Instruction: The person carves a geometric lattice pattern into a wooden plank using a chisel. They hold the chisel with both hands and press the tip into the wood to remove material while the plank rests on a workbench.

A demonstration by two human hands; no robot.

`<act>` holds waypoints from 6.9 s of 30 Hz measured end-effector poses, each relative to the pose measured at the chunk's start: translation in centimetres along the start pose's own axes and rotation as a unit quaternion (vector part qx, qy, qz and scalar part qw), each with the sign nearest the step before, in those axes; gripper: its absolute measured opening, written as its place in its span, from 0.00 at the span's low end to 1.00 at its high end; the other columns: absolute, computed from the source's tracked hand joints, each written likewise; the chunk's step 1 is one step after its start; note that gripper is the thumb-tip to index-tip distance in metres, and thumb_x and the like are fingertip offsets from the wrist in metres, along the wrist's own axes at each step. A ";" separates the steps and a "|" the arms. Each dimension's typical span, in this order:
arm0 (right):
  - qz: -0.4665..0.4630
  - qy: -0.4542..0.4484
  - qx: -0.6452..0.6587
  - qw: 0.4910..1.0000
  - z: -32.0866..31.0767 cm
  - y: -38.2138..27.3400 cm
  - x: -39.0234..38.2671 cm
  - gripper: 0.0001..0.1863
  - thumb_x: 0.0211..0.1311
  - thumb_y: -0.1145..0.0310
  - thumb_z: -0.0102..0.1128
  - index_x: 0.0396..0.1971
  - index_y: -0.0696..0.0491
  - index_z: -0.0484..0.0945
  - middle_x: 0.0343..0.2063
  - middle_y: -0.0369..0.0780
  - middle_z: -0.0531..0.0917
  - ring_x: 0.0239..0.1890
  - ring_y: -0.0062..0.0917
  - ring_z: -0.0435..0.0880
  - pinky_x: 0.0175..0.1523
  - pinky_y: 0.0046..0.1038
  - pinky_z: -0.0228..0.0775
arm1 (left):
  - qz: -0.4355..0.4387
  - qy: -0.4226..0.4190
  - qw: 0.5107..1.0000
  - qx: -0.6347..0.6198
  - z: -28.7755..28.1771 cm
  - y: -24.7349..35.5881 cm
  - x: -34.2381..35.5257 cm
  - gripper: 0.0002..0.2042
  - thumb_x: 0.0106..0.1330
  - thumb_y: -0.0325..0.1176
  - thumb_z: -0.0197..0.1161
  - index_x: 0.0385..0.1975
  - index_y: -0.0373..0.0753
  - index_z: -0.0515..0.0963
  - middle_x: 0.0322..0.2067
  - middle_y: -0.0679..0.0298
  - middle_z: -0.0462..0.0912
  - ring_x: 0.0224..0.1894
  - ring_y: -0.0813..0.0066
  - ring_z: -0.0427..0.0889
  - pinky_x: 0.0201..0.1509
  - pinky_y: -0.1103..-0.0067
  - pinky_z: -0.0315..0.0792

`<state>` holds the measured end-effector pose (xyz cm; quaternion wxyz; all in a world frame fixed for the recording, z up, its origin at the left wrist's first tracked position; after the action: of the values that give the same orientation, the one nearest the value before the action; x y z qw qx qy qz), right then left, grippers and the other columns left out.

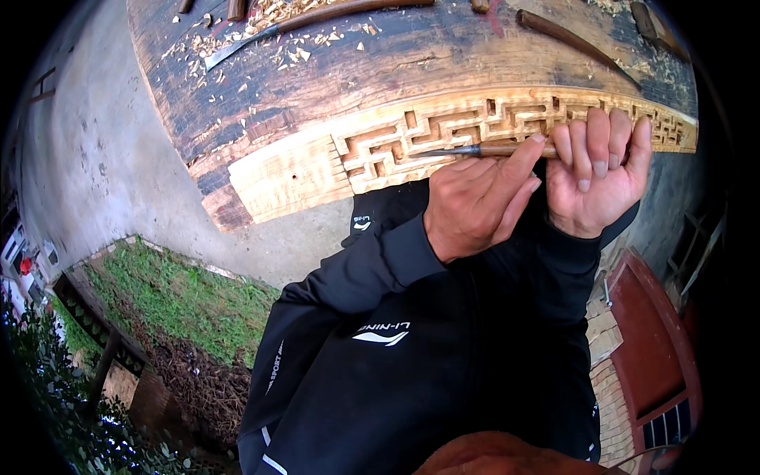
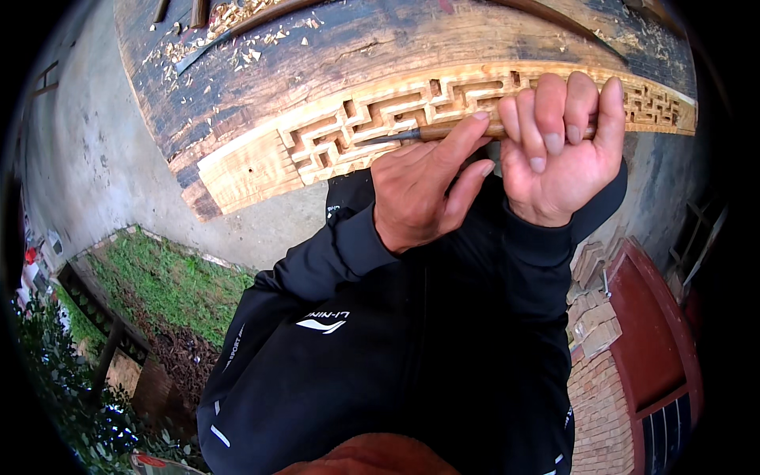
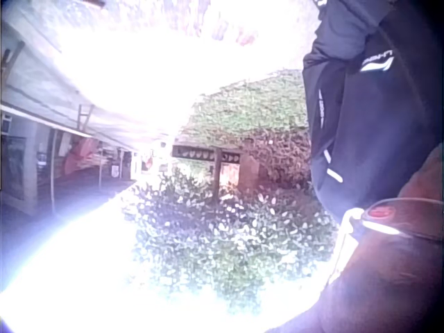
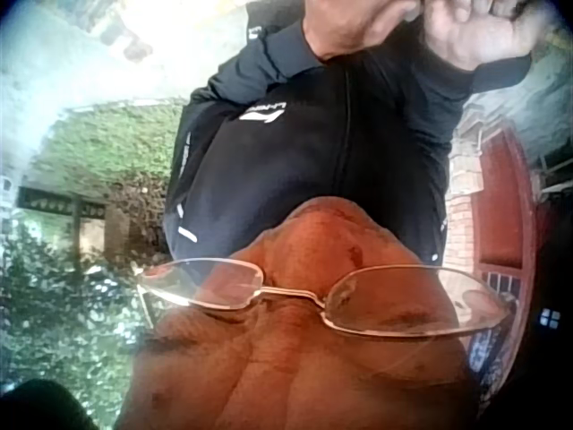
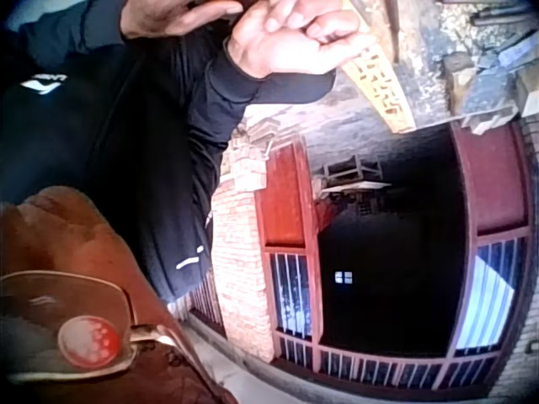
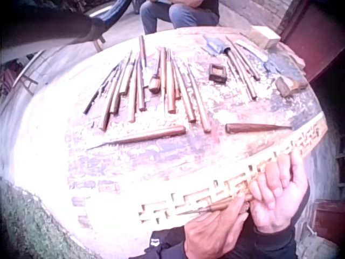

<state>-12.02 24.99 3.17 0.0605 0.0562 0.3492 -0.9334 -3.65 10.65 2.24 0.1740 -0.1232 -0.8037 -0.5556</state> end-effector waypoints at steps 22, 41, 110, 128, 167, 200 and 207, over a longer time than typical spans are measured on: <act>-0.024 -0.038 -0.020 0.999 2.2 0.4 -1.0 0.32 0.92 0.48 0.32 0.19 0.44 0.61 0.14 0.34 0.67 0.12 0.21 0.55 0.24 0.27 0.52 | 0.023 0.038 0.999 -0.010 -1.1 0.1 -0.1 0.29 0.60 0.22 0.81 0.65 0.30 0.84 0.41 0.57 0.95 0.33 0.65 0.95 0.36 0.76 0.84; -0.036 0.020 -0.003 0.999 -0.1 1.6 -1.0 0.31 0.92 0.51 0.35 0.20 0.44 0.61 0.14 0.33 0.65 0.12 0.19 0.53 0.23 0.27 0.49 | 0.026 0.078 0.996 -0.031 -1.2 -0.3 0.3 0.22 0.59 0.19 0.80 0.56 0.28 0.88 0.33 0.56 0.94 0.31 0.66 0.95 0.34 0.78 0.84; -0.154 -0.293 -0.252 0.909 13.7 1.2 -6.0 0.32 0.87 0.40 0.46 0.21 0.46 0.66 0.20 0.34 0.83 0.11 0.17 0.75 0.19 0.18 0.65 | 0.088 0.024 0.996 0.015 -7.3 -0.3 -2.7 0.27 0.61 0.14 0.74 0.62 0.26 0.81 0.29 0.59 0.89 0.23 0.68 0.87 0.27 0.76 0.76; -0.060 -0.343 -0.342 0.873 15.7 1.0 -3.7 0.25 0.83 0.49 0.53 0.23 0.47 0.69 0.20 0.36 0.86 0.10 0.18 0.74 0.17 0.21 0.60 | 0.104 0.026 0.994 -0.006 -7.1 -0.5 -1.5 0.30 0.56 0.15 0.78 0.62 0.25 0.82 0.26 0.60 0.86 0.21 0.70 0.83 0.25 0.76 0.71; -0.171 -0.425 -0.366 0.810 18.1 3.5 -10.0 0.34 0.81 0.45 0.65 0.19 0.56 0.75 0.24 0.47 0.84 0.16 0.29 0.78 0.19 0.27 0.63 | 0.112 0.073 0.988 -0.075 -8.1 -0.9 -2.4 0.26 0.62 0.25 0.84 0.59 0.36 0.80 0.21 0.68 0.83 0.17 0.73 0.78 0.23 0.78 0.64; -0.113 -0.379 -0.371 0.840 18.1 1.8 -7.2 0.33 0.85 0.42 0.58 0.22 0.53 0.72 0.24 0.44 0.85 0.16 0.27 0.80 0.20 0.25 0.66 | 0.118 0.001 0.989 -0.085 -6.7 -1.4 -2.7 0.33 0.62 0.18 0.77 0.70 0.36 0.76 0.30 0.65 0.89 0.24 0.71 0.86 0.27 0.78 0.72; -0.057 -0.347 -0.444 0.825 18.8 2.4 -4.9 0.32 0.89 0.40 0.44 0.25 0.49 0.68 0.19 0.36 0.83 0.11 0.18 0.74 0.17 0.21 0.64 | 0.096 0.019 0.992 -0.082 -7.0 -1.4 -2.1 0.34 0.61 0.18 0.79 0.70 0.31 0.76 0.27 0.65 0.86 0.22 0.70 0.83 0.26 0.76 0.72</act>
<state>-7.97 11.19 16.46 0.1430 -0.3239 0.6842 -0.6376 -1.28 3.61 2.39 0.2308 -0.2032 -0.7368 -0.6022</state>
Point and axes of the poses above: each hand's wrist, its own x-axis towards the middle knuckle, its own z-axis out of the palm, y = z × x, the point moved 9 cm from there along x, towards the middle knuckle
